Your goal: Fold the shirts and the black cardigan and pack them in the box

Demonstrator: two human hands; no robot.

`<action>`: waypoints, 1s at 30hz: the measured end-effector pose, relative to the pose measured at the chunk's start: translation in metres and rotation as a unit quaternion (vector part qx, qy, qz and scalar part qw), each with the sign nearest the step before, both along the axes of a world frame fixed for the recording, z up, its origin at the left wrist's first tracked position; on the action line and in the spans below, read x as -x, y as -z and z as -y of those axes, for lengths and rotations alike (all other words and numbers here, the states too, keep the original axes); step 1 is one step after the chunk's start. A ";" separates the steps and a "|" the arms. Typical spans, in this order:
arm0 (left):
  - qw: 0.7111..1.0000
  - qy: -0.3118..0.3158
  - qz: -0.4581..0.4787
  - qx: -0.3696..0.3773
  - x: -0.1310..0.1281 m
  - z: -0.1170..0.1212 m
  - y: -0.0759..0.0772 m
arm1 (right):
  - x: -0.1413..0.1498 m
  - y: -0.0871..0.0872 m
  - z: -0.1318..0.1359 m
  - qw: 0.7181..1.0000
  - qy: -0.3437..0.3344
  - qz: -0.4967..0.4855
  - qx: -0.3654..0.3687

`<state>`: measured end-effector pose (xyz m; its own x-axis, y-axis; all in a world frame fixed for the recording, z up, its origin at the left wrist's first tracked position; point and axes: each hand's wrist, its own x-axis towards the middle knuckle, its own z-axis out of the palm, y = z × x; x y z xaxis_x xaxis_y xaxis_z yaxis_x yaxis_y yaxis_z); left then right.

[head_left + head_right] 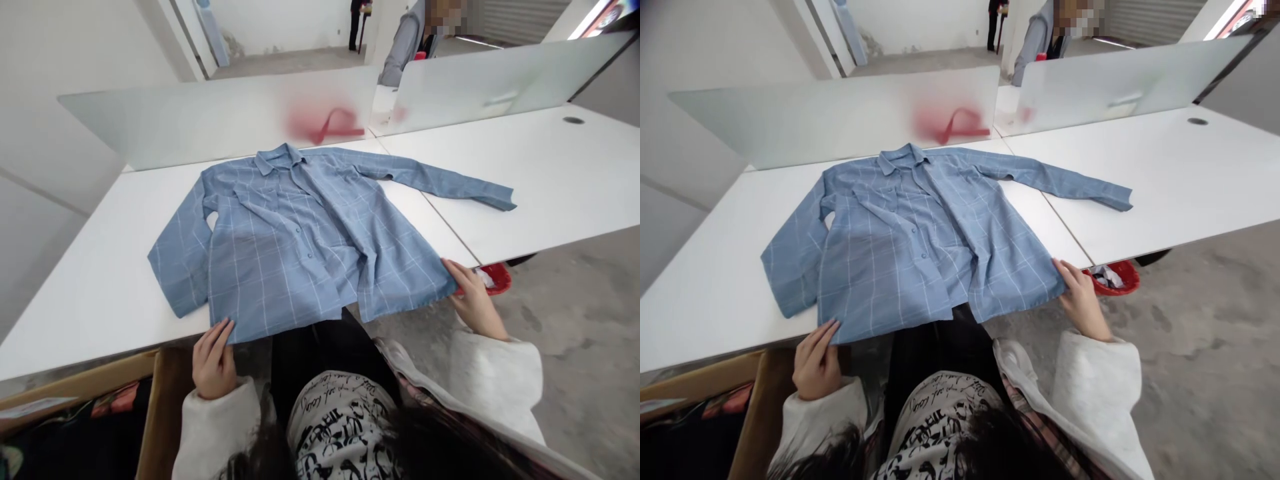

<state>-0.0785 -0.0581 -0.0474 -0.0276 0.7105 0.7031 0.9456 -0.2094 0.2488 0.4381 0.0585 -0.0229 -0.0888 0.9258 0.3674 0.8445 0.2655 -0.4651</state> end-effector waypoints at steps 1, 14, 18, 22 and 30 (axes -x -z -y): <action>1.000 -0.004 0.017 0.000 0.000 0.002 -0.002 | 0.002 0.000 -0.002 1.000 -0.021 0.012 0.004; 0.992 -0.024 -0.050 0.110 0.040 0.047 -0.023 | -0.006 -0.003 0.008 0.988 0.105 0.080 -0.083; 0.992 -0.057 0.047 0.105 -0.001 0.033 -0.053 | 0.014 -0.041 -0.002 0.984 0.037 0.145 -0.097; 0.933 0.071 0.293 0.197 -0.070 -0.012 -0.081 | 0.060 -0.109 -0.043 0.968 -0.134 0.195 -0.087; 0.750 0.306 0.441 0.385 -0.193 -0.087 -0.046 | 0.223 -0.135 -0.212 0.866 -0.404 0.295 -0.005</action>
